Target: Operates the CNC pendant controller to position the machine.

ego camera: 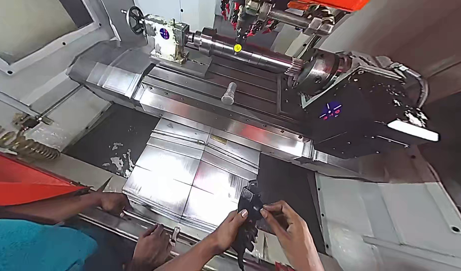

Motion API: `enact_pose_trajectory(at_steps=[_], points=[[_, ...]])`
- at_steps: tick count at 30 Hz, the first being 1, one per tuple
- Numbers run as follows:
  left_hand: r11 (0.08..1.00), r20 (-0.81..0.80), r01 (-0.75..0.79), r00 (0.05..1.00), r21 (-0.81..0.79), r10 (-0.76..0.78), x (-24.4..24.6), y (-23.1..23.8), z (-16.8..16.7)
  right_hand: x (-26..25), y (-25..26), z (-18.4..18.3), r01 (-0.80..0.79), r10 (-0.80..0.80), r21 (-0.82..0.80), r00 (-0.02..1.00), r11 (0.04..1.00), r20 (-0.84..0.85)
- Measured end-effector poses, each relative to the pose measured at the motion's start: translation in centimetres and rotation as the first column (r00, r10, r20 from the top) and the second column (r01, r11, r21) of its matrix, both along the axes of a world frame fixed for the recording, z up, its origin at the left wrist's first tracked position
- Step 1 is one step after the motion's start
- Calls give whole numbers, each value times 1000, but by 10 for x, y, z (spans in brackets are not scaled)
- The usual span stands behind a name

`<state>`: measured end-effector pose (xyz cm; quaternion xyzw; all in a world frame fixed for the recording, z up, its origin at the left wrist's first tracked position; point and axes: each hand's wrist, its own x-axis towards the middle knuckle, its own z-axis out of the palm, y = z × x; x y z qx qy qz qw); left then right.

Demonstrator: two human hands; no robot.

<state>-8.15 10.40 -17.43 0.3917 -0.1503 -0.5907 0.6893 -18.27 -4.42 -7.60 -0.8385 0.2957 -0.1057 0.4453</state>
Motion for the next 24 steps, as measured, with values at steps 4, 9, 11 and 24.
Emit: enact_pose_trajectory(at_steps=[4,9,11,24], points=[[1000,10,-19,1000,-19,19,14,2,-6,1,-2,-6,-75,80,104,995,992,-52],[999,36,-15,999,-31,16,13,4,-8,9,4,-5,-46,47,72,999,996,-10],[999,60,-38,997,-33,40,20,7,-10,8,5,-9,-70,78,132,995,989,-58],[999,46,-24,999,-21,25,37,28,-7,33,29,-9,10,-15,109,999,994,38]])
